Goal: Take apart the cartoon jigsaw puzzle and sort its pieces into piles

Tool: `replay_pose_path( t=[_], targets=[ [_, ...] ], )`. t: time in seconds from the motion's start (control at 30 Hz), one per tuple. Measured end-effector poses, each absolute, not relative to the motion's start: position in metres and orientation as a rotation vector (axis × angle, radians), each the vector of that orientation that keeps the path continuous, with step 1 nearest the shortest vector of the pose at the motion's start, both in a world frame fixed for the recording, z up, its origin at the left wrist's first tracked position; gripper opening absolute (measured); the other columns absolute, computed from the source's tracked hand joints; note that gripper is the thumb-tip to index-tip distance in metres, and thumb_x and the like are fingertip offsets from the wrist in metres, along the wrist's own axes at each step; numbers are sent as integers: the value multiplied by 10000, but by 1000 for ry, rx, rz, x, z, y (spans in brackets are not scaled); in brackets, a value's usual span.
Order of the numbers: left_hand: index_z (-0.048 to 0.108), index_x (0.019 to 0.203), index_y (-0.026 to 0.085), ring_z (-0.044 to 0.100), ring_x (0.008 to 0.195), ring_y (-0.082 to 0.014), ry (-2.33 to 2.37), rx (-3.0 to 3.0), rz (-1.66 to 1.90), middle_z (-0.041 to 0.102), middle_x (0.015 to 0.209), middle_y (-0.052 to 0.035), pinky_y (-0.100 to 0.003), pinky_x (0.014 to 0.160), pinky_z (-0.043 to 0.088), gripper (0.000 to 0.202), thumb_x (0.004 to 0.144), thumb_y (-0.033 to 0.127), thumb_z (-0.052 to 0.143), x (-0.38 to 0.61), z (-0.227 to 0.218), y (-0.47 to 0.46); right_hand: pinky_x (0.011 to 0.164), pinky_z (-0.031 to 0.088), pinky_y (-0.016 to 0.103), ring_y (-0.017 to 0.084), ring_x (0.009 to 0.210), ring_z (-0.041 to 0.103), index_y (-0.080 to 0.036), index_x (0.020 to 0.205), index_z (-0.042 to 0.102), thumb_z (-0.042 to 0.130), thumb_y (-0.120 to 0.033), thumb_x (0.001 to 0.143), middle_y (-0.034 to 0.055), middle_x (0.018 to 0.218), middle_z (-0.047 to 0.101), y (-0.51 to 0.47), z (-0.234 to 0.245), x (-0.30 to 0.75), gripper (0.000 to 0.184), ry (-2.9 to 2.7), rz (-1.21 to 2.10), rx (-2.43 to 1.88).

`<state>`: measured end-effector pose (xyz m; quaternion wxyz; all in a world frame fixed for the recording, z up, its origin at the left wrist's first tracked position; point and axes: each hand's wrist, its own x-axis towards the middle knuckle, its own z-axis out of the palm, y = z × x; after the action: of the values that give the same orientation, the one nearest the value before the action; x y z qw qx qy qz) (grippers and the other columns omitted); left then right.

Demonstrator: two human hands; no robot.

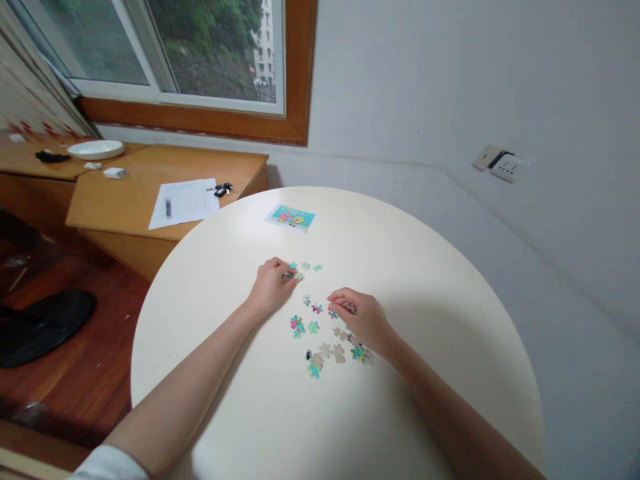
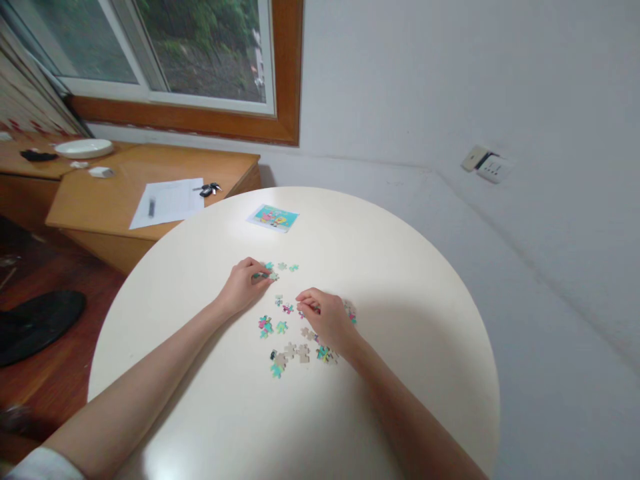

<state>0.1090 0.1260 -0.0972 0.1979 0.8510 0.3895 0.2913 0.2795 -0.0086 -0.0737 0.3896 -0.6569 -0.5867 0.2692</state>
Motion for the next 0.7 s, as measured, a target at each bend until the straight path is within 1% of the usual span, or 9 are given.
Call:
replay_pose_path(
  t=[0.23, 0.33, 0.53, 0.63, 0.7],
  targets=[
    [695, 863, 185, 561, 792, -183, 1100, 2368, 810, 577, 844, -55, -315, 754, 451, 165, 721, 259, 655, 108, -99, 126, 636, 477, 243, 137, 640, 625, -187, 764, 604, 518, -208, 748, 11, 672, 664, -8, -73, 283, 90, -1563, 590, -1644],
    [692, 885, 188, 557, 807, -186, 1116, 2366, 811, 574, 857, -55, -320, 756, 449, 187, 715, 259, 660, 108, -99, 127, 616, 467, 242, 136, 621, 607, -182, 753, 598, 502, -215, 754, 14, 659, 648, -8, -72, 286, 101, -1594, 534, -1642],
    [692, 877, 184, 555, 821, -195, 1143, 2376, 786, 576, 873, -61, -334, 763, 445, 200, 716, 298, 655, 106, -99, 127, 602, 438, 243, 127, 585, 550, -168, 750, 597, 488, -178, 746, 9, 625, 596, -6, -70, 301, 110, -1641, 435, -1704],
    [689, 862, 181, 560, 816, -193, 1135, 2375, 789, 575, 871, -60, -332, 757, 447, 196, 727, 313, 635, 105, -98, 127, 601, 423, 241, 125, 599, 527, -159, 747, 610, 518, -167, 734, 13, 646, 579, -6, -67, 317, 93, -1698, 473, -1738],
    [684, 846, 178, 563, 813, -192, 1129, 2363, 796, 572, 863, -58, -330, 757, 448, 192, 736, 320, 616, 105, -98, 127, 594, 414, 237, 122, 610, 515, -158, 747, 627, 564, -187, 728, 18, 679, 574, -7, -64, 328, 73, -1787, 583, -1722]
  ],
)
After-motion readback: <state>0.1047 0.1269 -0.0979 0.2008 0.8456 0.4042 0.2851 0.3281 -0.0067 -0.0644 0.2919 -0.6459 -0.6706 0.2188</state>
